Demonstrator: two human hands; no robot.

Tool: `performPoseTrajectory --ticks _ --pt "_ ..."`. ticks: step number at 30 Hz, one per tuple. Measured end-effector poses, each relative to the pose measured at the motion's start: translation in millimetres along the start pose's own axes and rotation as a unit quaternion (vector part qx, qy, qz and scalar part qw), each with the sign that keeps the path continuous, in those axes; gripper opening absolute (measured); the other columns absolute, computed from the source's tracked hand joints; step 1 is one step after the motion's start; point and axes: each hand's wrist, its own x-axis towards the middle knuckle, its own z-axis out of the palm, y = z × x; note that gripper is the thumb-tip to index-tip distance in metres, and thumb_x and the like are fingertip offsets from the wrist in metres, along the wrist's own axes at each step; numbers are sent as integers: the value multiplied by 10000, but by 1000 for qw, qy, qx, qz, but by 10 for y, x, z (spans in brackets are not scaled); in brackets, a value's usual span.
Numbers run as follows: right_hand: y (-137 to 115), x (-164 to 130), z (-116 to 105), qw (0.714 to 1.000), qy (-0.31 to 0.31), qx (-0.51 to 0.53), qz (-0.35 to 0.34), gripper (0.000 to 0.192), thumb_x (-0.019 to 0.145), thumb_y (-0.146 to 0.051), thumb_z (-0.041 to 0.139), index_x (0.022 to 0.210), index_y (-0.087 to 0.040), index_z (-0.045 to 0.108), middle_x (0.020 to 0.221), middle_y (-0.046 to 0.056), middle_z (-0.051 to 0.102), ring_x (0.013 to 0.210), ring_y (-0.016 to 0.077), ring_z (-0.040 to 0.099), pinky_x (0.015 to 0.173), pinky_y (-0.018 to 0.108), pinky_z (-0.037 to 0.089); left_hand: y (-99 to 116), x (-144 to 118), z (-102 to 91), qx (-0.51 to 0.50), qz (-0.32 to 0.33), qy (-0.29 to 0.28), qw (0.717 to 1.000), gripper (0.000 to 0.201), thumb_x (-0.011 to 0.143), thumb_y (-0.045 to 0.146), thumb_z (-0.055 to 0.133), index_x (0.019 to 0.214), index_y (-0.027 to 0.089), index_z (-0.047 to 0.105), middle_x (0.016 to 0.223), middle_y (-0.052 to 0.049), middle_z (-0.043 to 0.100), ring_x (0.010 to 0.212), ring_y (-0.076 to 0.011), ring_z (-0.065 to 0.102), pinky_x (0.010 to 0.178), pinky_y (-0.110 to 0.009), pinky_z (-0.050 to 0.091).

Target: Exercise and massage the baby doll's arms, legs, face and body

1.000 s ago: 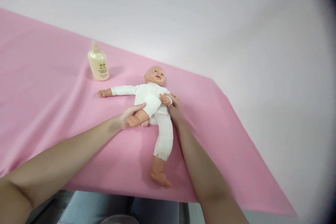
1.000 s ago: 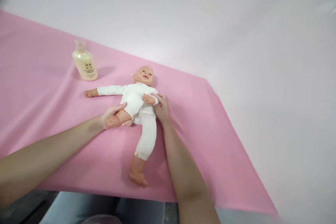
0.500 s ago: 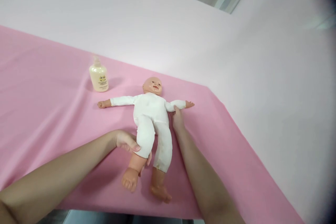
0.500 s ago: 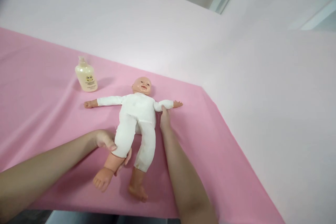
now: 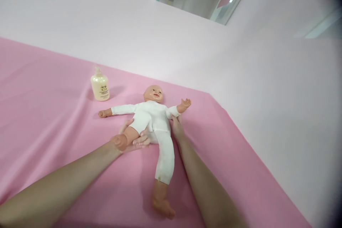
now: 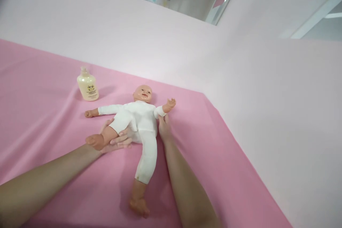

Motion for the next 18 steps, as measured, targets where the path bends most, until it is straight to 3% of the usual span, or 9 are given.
performPoseTrajectory --ticks 3,6,9,13,18 --pt "-102 -45 5 993 -51 -79 -65 343 890 -416 630 1201 -298 714 1273 60 672 1268 291 578 1147 493 426 42 47 18 -38 36 63 997 609 814 808 474 628 232 537 404 45 256 507 -161 290 726 -353 499" --pt "-148 -52 -6 970 -102 -163 -150 339 888 -299 588 1185 -307 750 1264 70 647 1283 295 536 1172 509 382 49 85 6 -48 38 93 994 599 846 749 511 642 192 592 427 36 321 524 -153 331 704 -321 488" --pt "-138 -42 -24 948 -128 -221 -192 432 855 -178 519 1181 -313 767 1273 73 628 1285 284 523 1186 502 360 31 119 -40 -42 24 114 992 607 869 709 524 660 150 638 446 18 386 525 -146 364 686 -307 477" --pt "-102 -34 -42 945 -130 -232 -188 476 849 -147 494 1206 -313 760 1293 71 617 1297 269 514 1185 475 370 3 138 -103 -28 8 110 993 612 879 688 516 671 132 663 450 2 419 513 -154 388 649 -311 458" --pt "-65 -15 -33 972 -101 -149 -153 372 891 -303 592 1241 -287 716 1317 80 629 1303 271 545 1169 480 413 22 80 -64 -27 7 83 996 592 876 678 552 712 124 678 475 0 450 549 -164 432 706 -321 462"
